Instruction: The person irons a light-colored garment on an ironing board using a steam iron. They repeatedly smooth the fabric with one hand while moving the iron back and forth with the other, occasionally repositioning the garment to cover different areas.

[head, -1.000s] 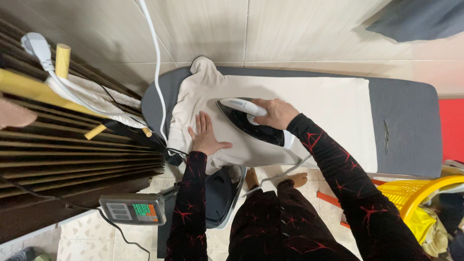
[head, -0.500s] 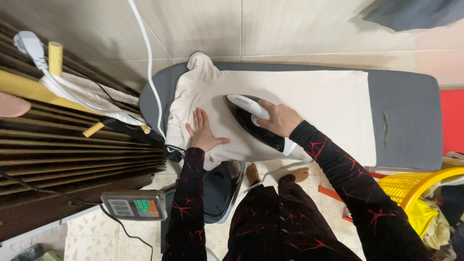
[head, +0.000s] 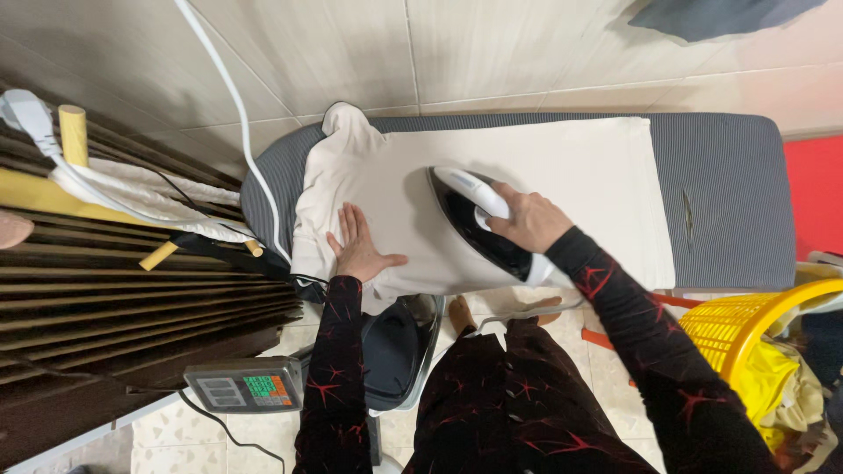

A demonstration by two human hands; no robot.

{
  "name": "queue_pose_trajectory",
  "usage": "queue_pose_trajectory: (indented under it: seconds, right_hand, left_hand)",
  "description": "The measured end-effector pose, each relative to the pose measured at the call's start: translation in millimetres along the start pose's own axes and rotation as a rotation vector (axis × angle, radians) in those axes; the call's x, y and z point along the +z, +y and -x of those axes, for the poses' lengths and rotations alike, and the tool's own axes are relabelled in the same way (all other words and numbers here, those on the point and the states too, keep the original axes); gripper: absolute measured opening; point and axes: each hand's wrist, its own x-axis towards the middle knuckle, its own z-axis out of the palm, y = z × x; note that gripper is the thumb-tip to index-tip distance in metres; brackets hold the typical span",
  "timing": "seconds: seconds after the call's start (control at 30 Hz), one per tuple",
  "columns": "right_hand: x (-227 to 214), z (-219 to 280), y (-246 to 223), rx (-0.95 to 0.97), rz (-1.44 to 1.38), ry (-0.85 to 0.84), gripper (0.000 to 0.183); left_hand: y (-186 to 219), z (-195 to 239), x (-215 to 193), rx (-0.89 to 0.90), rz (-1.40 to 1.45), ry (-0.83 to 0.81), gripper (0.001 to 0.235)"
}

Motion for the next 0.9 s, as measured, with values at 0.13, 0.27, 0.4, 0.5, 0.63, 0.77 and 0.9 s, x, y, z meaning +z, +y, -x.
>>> queue_pose_trajectory:
  seconds: [0.13,0.27,0.4,0.5,0.63,0.77,0.9]
  right_hand:
    - [-18,9,23,0.06,0.044,-0.098,0.069]
    - [-17,18,36,0.169,0.034,0.082,0.067]
    - [-27,23,51,0.143,-0.027,0.013,0.07]
    - [-46,33,66,0.038,0.034,-0.056,0.067]
    - [-45,39,72,0.151,-0.012,0.105,0.064]
    - [-45,43,78,0.201,-0.026,0.074,0.066]
    - [-60,53,93,0.041,-0.026,-0.019,0.064]
  left_hand:
    - [0,-2,-1,-0.001,0.009,-0.012,0.163]
    - [-1,-2,1,-0.003,0.0,-0.031,0.163]
    - [0,-2,0,-0.017,-0.013,-0.047,0.163]
    - [1,-1,-1,-0.012,-0.008,-0.034,0.163]
    - [2,0,-2,-0.019,-0.007,-0.035,0.163]
    - [6,-2,-10,-0.042,-0.06,-0.098,0.163]
    - [20,-13,-20,-0.165,-0.184,-0.181,0.156]
